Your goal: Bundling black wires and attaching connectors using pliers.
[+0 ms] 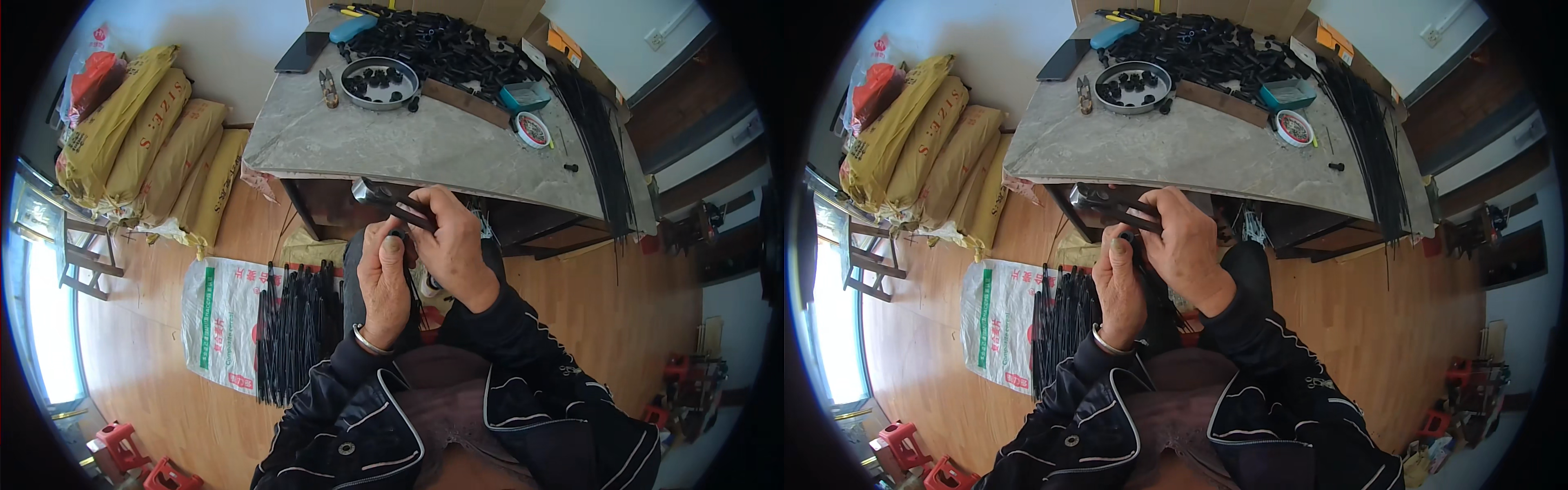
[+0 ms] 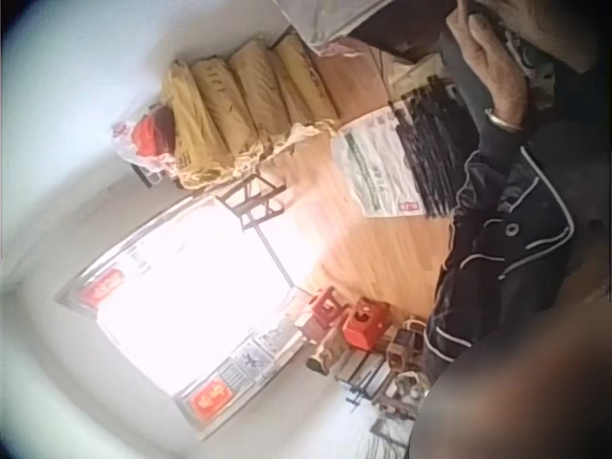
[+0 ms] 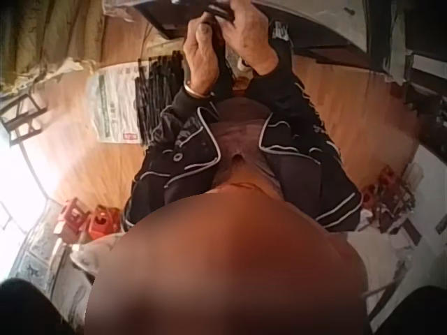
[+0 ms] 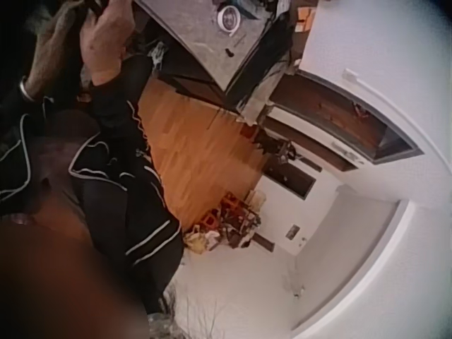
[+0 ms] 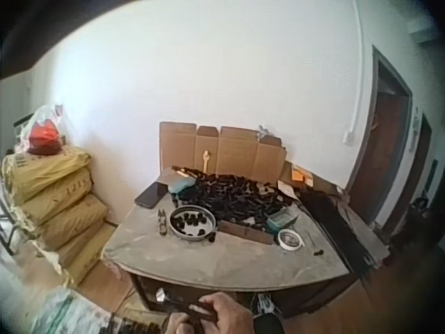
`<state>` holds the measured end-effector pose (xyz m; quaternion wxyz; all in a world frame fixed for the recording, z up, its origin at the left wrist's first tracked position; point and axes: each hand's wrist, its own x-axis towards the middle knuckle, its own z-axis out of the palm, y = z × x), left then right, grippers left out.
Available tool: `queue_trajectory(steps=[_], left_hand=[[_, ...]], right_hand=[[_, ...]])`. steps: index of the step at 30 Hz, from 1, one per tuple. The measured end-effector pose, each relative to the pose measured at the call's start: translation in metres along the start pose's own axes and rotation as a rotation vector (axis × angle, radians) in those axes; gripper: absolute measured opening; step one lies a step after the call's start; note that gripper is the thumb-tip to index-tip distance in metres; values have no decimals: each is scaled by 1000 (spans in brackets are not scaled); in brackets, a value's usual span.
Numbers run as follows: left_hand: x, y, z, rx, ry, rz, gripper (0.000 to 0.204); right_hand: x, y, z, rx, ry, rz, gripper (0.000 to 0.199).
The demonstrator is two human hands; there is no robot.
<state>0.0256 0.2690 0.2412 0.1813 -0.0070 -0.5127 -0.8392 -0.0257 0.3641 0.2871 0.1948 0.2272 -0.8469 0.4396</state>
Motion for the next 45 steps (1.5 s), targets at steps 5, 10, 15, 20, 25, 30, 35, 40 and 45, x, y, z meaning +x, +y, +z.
queue_trajectory(steps=[5, 10, 15, 20, 25, 30, 35, 40, 45], left_hand=[[1, -5, -10, 16, -49, -93, 44], [7, 4, -7, -54, -60, -104, 45], [9, 1, -8, -22, -101, -107, 47], [8, 4, -7, -1, -111, -105, 48], [6, 2, -8, -11, -111, -101, 48], [6, 1, -7, 4, -104, -92, 47], [6, 0, -7, 4, -102, -94, 47], [5, 0, -6, 9, -95, -96, 46], [3, -1, -6, 50, -91, -104, 47]], right_hand=[[4, 2, -8, 269, -153, 316, 16], [2, 14, -15, 658, -306, 620, 21], [-7, 2, -17, 769, -399, 642, 22], [-11, 6, -15, 791, -381, 637, 21], [-11, 0, -15, 804, -343, 660, 21], [-12, 1, -15, 767, -354, 661, 21], [-14, 4, -11, 788, -304, 626, 26], [-13, 0, -16, 728, -342, 626, 22], [-18, -2, -8, 672, -278, 497, 18]])
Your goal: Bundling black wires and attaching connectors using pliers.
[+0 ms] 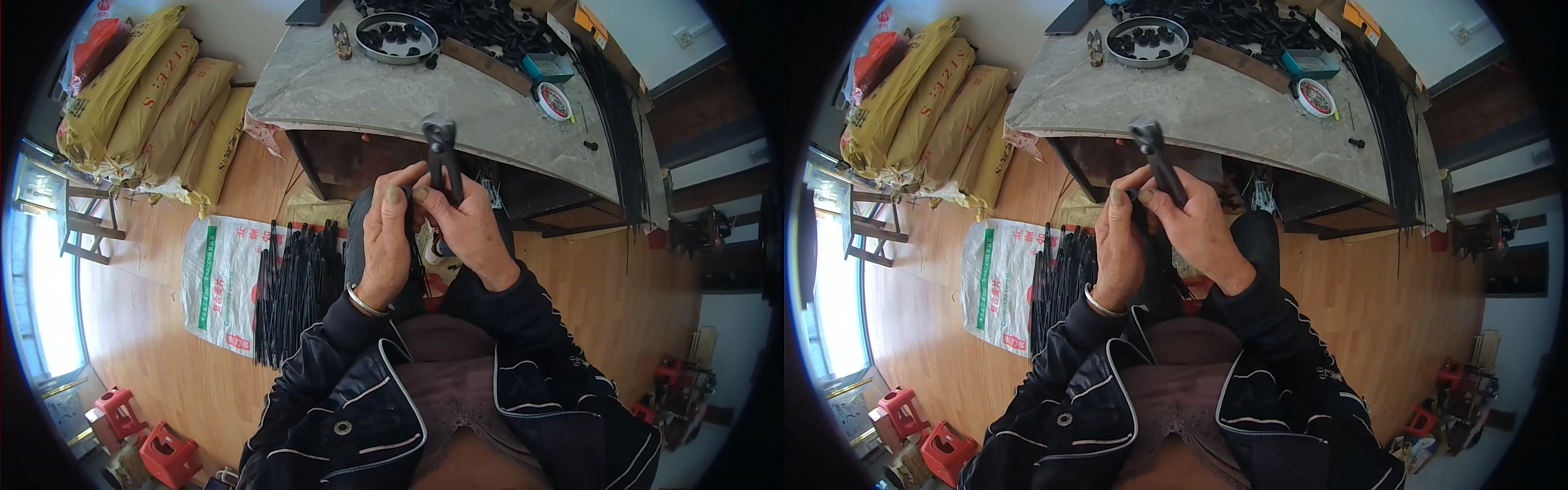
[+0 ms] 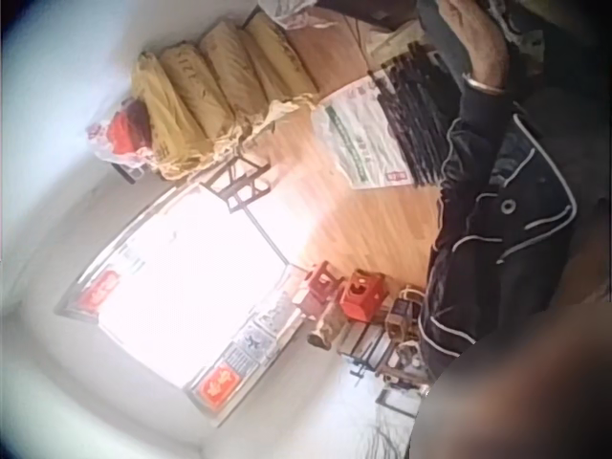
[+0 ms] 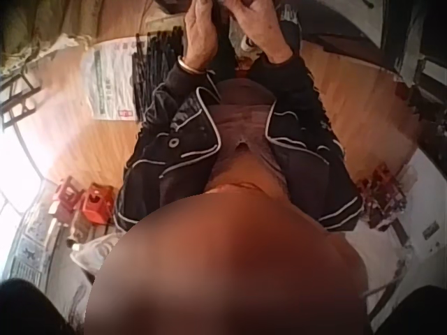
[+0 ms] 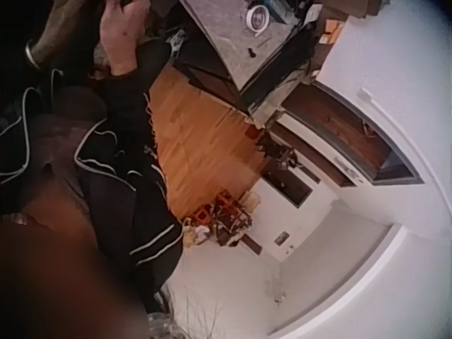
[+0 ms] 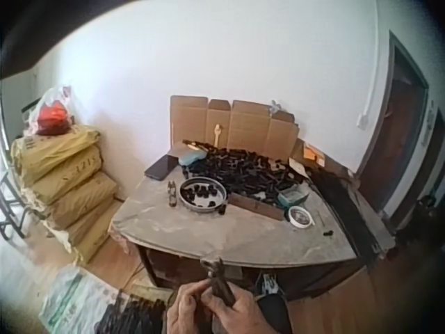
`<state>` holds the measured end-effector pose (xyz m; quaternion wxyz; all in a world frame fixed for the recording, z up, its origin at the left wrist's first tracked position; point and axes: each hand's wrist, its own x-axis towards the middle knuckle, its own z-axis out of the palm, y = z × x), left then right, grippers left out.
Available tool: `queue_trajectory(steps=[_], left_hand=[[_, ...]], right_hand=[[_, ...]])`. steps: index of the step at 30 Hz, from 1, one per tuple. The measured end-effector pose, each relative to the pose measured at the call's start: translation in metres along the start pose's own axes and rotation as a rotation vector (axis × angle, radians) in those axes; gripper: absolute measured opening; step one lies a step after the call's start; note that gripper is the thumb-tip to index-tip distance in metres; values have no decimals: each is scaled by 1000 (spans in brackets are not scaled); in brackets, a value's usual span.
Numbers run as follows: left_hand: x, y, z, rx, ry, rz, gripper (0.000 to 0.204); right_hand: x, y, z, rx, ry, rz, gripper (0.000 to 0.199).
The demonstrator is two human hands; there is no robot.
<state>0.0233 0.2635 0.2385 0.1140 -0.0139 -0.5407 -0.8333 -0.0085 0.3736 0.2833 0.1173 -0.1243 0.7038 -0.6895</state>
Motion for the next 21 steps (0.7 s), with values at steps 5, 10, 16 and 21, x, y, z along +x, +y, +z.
queue_trajectory(steps=[5, 10, 16, 21], left_hand=[[4, 11, 4, -7, 201, -215, 56], [13, 14, -5, -76, 269, -242, 63], [11, 22, 0, -29, 163, -264, 68], [13, 31, 2, 57, -46, -352, 73]], right_hand=[[2, -15, 2, -72, -103, 61, 16], [-17, -52, -23, -40, -323, 412, 18], [-41, -54, -45, -126, -536, 673, 23], [-44, -54, -56, 14, -578, 749, 28]])
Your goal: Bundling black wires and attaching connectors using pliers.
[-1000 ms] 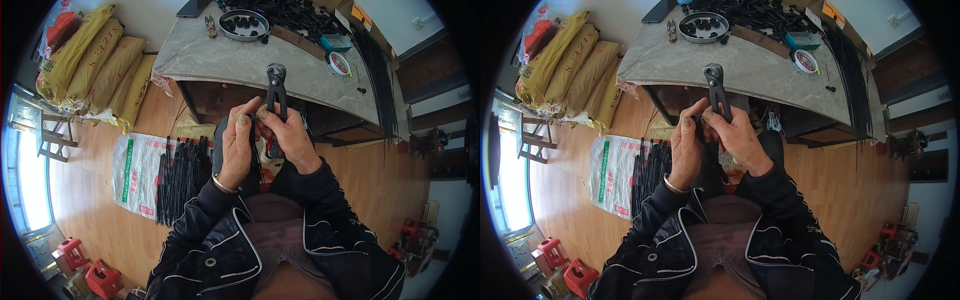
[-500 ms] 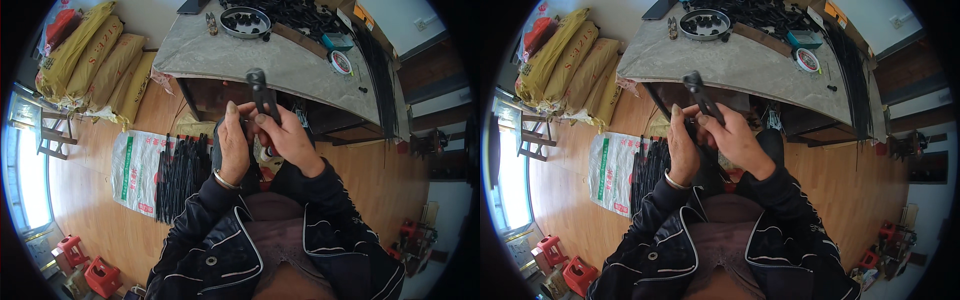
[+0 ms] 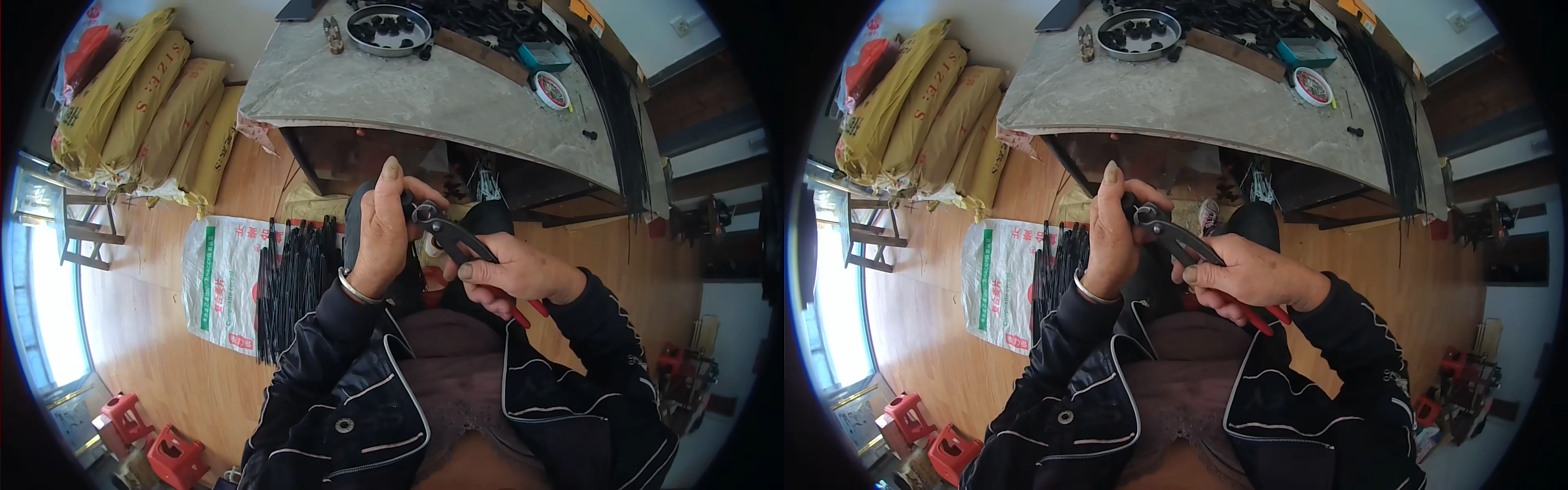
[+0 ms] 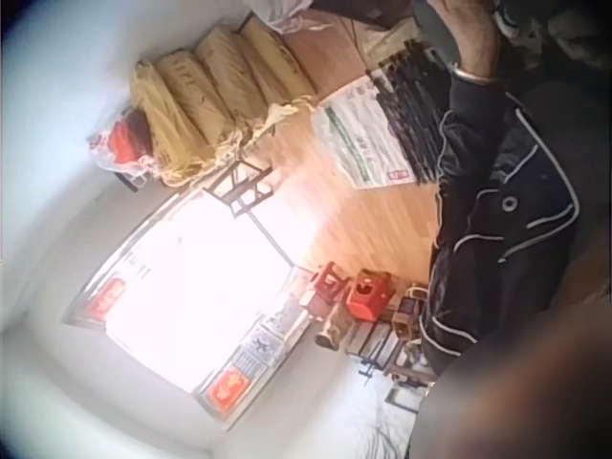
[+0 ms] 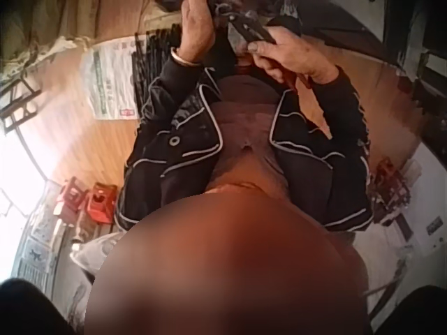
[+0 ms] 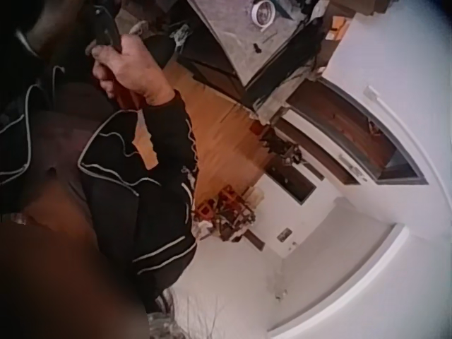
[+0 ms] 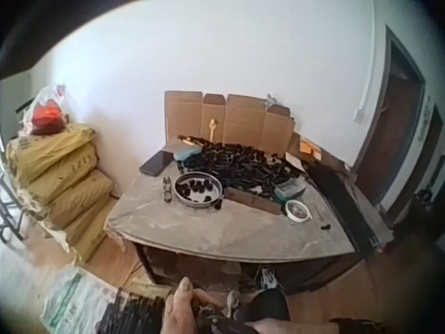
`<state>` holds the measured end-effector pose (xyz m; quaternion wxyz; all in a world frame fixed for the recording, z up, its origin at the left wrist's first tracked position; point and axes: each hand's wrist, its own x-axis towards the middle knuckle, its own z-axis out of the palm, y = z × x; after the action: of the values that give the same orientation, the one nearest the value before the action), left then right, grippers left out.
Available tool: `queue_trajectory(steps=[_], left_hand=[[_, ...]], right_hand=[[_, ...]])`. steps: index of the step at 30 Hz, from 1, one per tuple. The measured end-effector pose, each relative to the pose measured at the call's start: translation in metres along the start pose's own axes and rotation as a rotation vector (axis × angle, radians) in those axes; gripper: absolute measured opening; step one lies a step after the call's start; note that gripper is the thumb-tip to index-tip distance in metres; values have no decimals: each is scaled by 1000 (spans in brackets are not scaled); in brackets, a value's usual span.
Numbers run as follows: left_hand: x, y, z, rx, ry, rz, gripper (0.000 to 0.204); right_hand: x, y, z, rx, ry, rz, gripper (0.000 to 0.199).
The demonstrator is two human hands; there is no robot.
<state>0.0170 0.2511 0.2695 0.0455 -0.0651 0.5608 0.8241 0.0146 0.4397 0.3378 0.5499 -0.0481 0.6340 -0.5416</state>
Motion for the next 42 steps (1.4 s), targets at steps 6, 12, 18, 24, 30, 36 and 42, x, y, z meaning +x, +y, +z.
queue_trajectory(steps=[6, 12, 18, 24, 30, 36, 42], left_hand=[[-5, -4, 7, 26, 28, 17, 72], [-11, -12, 12, 41, 37, -14, 71], [-10, -24, 13, 56, 7, 73, 65], [-1, -20, 15, 4, 20, 35, 64], [8, -25, 10, -187, -6, 14, 63], [10, -22, 13, -151, -1, -12, 61], [9, -23, 19, -122, 22, 12, 59]], right_hand=[[-9, -7, 7, 121, -7, 3, 36], [-17, -3, 0, 285, -121, 117, 33], [-16, -10, -17, -1362, 388, -321, 16], [-4, -9, -37, -1588, 500, -488, 19], [-12, -19, -24, -734, 216, -133, 19], [-16, -27, -24, -456, 130, 42, 19], [-13, -18, -29, -458, 142, -18, 17]])
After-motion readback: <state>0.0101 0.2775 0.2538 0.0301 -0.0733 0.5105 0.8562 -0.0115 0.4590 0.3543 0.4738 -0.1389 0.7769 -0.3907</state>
